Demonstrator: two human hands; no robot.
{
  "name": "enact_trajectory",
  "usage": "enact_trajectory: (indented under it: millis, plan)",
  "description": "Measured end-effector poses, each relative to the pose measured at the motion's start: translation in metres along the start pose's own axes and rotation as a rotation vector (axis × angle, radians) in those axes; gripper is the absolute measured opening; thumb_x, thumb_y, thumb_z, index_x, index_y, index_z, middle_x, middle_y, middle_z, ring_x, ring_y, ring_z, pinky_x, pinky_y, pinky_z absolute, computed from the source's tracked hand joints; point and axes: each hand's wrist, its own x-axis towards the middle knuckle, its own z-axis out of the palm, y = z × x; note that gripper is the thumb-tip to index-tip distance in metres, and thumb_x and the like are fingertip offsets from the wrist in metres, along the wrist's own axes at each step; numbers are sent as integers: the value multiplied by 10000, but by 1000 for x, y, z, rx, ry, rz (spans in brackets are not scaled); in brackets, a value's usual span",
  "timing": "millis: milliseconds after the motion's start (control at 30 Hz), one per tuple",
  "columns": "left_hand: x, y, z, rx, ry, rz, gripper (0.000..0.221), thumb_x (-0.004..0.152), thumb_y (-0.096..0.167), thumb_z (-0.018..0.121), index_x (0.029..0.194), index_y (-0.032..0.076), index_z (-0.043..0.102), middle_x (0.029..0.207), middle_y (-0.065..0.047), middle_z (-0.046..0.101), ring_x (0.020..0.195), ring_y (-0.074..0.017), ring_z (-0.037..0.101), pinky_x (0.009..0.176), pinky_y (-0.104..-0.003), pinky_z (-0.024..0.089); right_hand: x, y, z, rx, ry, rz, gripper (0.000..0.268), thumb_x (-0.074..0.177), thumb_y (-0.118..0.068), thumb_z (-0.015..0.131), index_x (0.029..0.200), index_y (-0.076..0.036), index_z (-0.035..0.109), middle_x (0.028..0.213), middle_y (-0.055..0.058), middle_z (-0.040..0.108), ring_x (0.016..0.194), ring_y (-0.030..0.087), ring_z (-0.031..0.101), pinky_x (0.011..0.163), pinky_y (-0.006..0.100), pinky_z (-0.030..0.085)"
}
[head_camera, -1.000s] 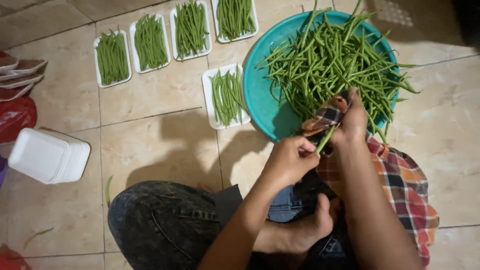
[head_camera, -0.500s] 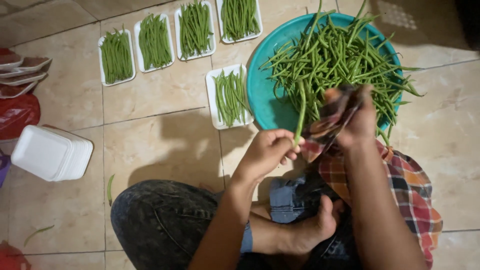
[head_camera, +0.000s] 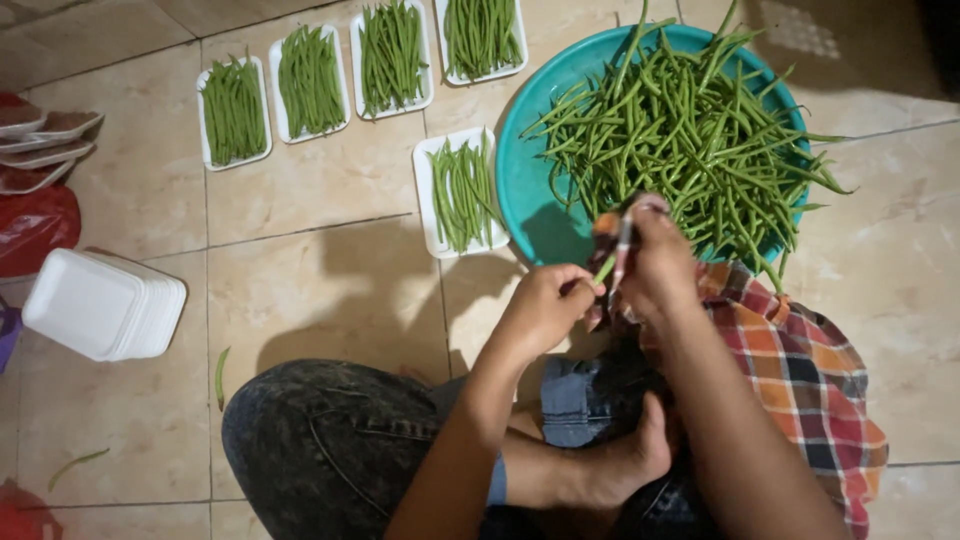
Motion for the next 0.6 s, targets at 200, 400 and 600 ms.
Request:
enact_trajectory:
  millis: [200, 400, 600]
  plan:
    - [-20, 29, -20, 149, -88, 54, 229, 896, 211, 590, 889, 106, 793, 754, -182, 750, 757, -346, 736, 677, -462, 571, -8, -22, 3, 164, 123, -15, 188, 1061, -264, 521, 965, -105, 549, 778, 105, 684, 717, 266, 689, 688, 450, 563]
    - [-26, 23, -42, 207, -64, 16, 271, 816, 188, 649, 1041, 129, 788, 921, -181, 768, 888, -364, 755, 766, -471, 606, -5, -57, -13, -29, 28, 2, 229, 1073, -288, 486, 970, -106, 577, 827, 113, 730, 699, 260, 737, 680, 460, 631]
    - [-9, 20, -45, 168, 60, 101, 312, 815, 199, 655, 1094, 130, 777, 966, -156, 743, 969, -331, 752, 808, -417, 627, 32, 26, -51, -366, -674, 118, 289, 1036, -168, 593, 825, 13, 675, 576, 105, 625, 397, 200, 627, 353, 329, 545]
